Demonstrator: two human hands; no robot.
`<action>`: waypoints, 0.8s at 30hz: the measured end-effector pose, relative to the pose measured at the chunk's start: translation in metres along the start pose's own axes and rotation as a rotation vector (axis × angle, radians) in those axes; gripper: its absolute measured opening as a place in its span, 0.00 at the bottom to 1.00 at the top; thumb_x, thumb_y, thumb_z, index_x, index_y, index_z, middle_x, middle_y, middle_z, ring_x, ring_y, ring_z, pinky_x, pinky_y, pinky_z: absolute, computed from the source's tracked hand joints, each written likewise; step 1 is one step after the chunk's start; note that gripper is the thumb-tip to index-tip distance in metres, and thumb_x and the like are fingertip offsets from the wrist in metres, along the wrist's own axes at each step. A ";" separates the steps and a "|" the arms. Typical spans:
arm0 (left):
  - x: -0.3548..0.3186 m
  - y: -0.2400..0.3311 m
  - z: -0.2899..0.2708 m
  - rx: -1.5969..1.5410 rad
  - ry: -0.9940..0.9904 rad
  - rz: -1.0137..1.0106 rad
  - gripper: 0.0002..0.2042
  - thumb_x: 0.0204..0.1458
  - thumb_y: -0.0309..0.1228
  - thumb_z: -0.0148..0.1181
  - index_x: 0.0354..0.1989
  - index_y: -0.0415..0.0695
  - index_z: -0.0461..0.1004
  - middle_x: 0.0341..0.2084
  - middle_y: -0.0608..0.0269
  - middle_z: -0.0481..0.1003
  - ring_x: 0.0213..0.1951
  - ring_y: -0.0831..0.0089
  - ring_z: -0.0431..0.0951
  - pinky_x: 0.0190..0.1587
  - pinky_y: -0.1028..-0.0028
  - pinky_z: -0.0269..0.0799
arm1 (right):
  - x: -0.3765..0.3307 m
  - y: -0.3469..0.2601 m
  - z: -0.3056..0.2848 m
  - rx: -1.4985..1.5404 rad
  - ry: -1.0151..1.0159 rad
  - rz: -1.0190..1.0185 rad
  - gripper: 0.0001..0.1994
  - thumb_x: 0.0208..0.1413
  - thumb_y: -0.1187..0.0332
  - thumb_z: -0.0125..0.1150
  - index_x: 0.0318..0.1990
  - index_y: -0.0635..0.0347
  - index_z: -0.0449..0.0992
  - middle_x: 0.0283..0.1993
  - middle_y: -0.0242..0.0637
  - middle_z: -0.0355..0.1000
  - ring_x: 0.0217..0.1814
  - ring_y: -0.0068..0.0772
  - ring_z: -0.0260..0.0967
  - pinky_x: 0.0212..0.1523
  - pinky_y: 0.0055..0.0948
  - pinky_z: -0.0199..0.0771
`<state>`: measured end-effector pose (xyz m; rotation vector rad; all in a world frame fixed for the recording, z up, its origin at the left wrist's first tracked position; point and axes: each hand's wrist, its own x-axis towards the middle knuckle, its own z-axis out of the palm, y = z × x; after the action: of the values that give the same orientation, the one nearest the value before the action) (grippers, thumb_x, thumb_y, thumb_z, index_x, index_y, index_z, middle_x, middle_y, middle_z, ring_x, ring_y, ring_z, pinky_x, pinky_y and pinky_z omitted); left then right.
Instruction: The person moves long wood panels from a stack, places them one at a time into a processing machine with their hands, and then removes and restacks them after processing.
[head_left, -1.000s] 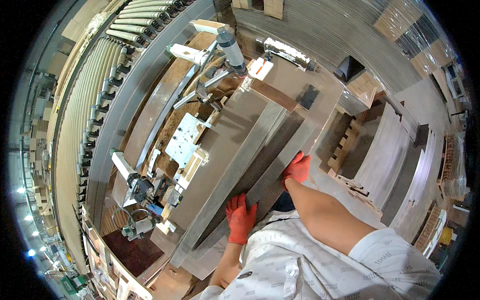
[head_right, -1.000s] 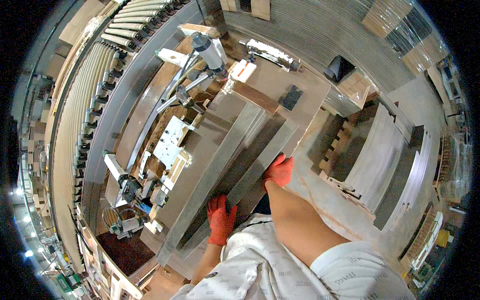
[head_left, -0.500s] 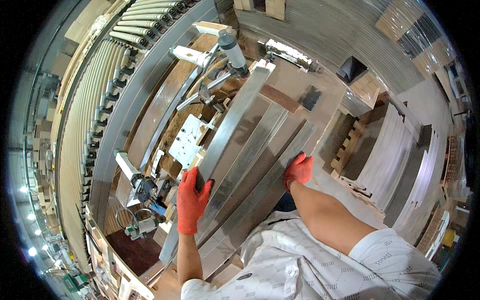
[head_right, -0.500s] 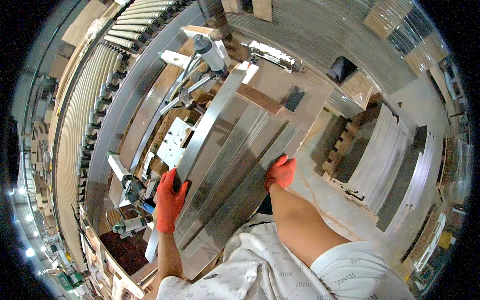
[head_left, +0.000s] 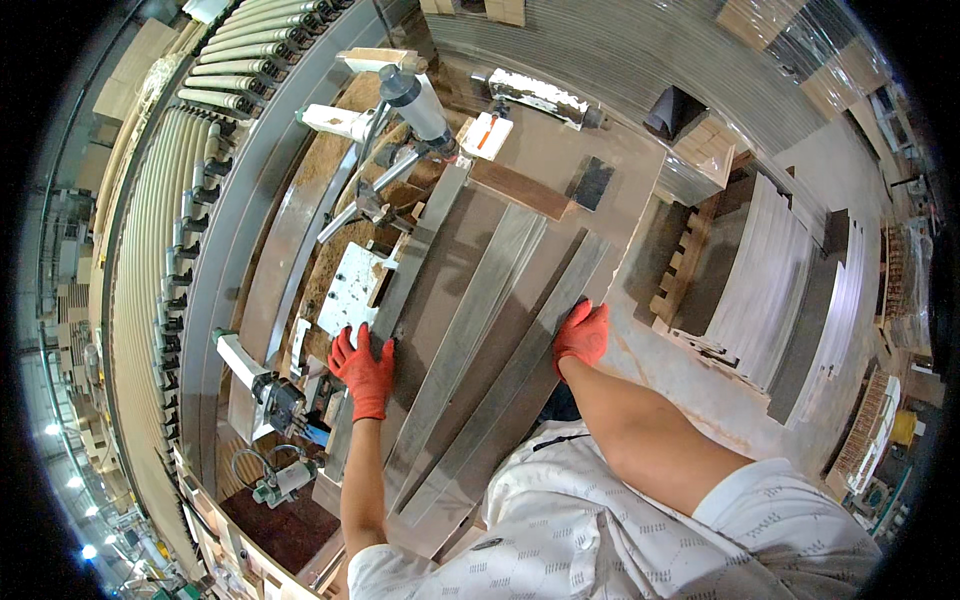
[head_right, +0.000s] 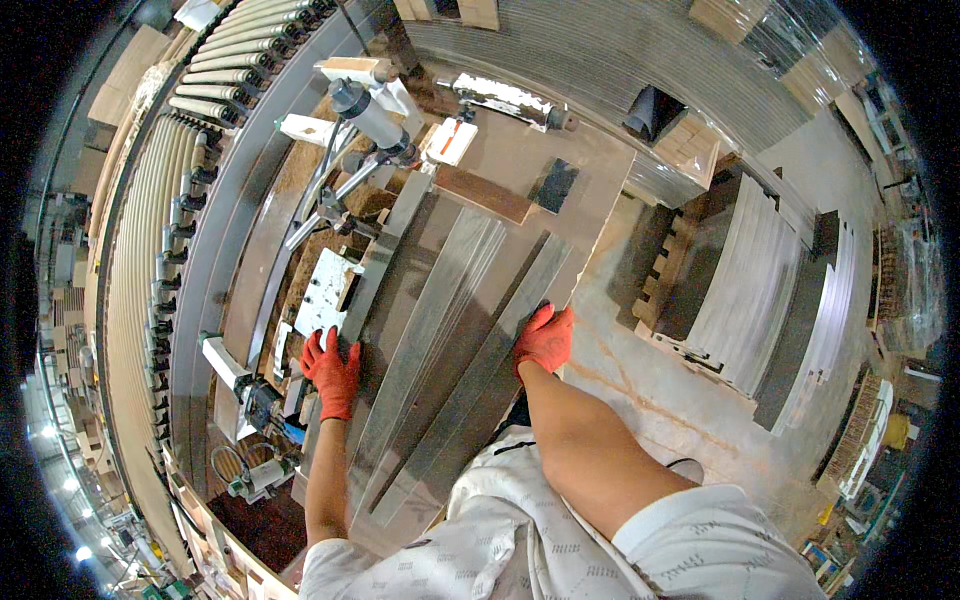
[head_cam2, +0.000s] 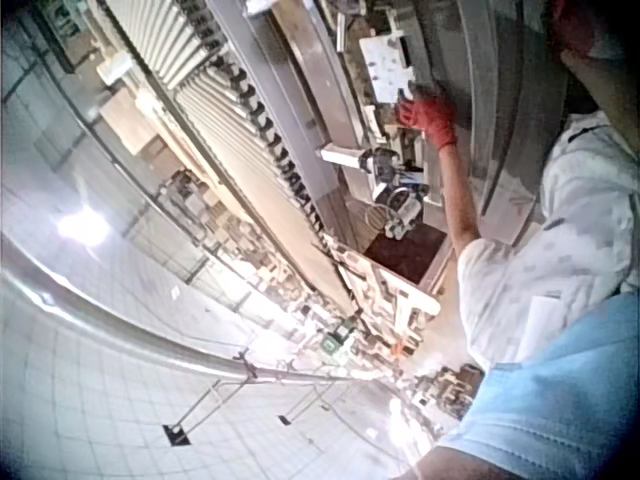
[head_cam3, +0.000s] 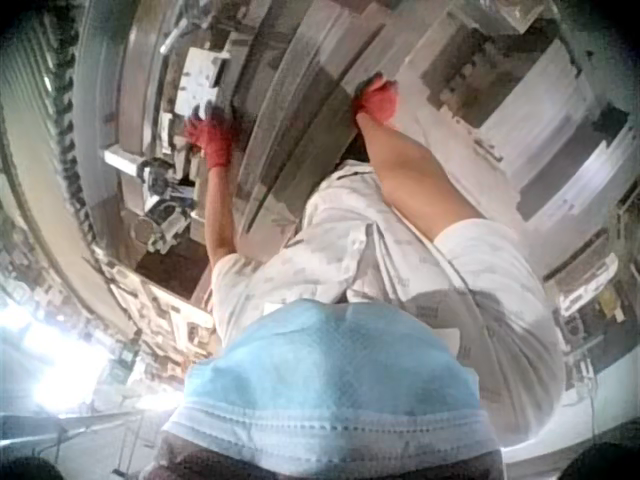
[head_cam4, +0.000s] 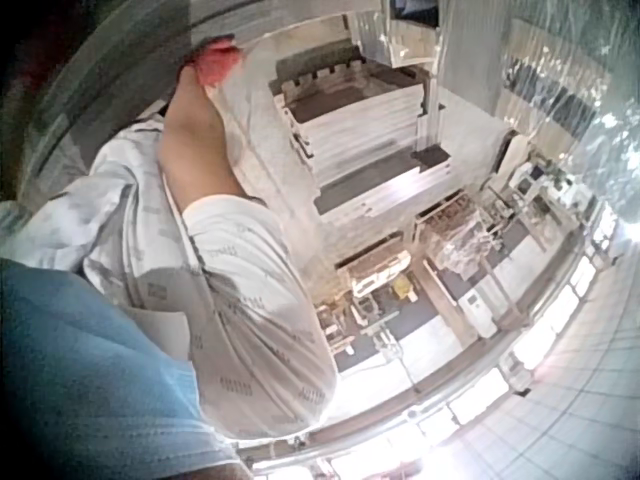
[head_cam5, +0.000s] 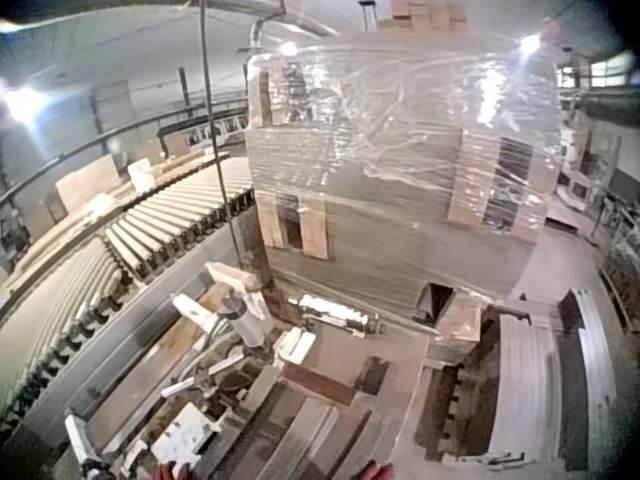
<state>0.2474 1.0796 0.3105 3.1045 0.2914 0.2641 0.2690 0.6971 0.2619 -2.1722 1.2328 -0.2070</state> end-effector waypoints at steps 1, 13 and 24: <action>0.000 -0.005 0.001 0.020 0.005 -0.020 0.27 0.55 0.51 0.71 0.60 0.52 0.78 0.63 0.56 0.73 0.70 0.49 0.65 0.72 0.41 0.53 | 0.001 0.000 0.000 0.006 0.003 0.000 0.20 0.72 0.49 0.50 0.46 0.60 0.72 0.43 0.55 0.78 0.50 0.68 0.75 0.48 0.59 0.73; 0.027 0.013 0.018 -0.134 0.093 -0.012 0.26 0.52 0.53 0.75 0.50 0.46 0.80 0.51 0.57 0.79 0.57 0.52 0.75 0.64 0.50 0.64 | 0.000 -0.005 -0.002 -0.009 0.000 0.021 0.21 0.73 0.48 0.49 0.49 0.59 0.72 0.48 0.56 0.79 0.50 0.69 0.75 0.48 0.61 0.73; 0.047 0.010 0.022 -0.241 -0.123 0.020 0.28 0.55 0.55 0.71 0.49 0.41 0.78 0.42 0.50 0.80 0.44 0.47 0.81 0.47 0.52 0.76 | -0.001 -0.008 -0.004 -0.020 0.035 0.012 0.22 0.72 0.47 0.48 0.50 0.58 0.72 0.45 0.57 0.79 0.48 0.72 0.75 0.47 0.64 0.72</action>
<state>0.2981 1.0787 0.2966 2.8717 0.2086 0.0992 0.2728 0.6988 0.2703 -2.1863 1.2721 -0.2293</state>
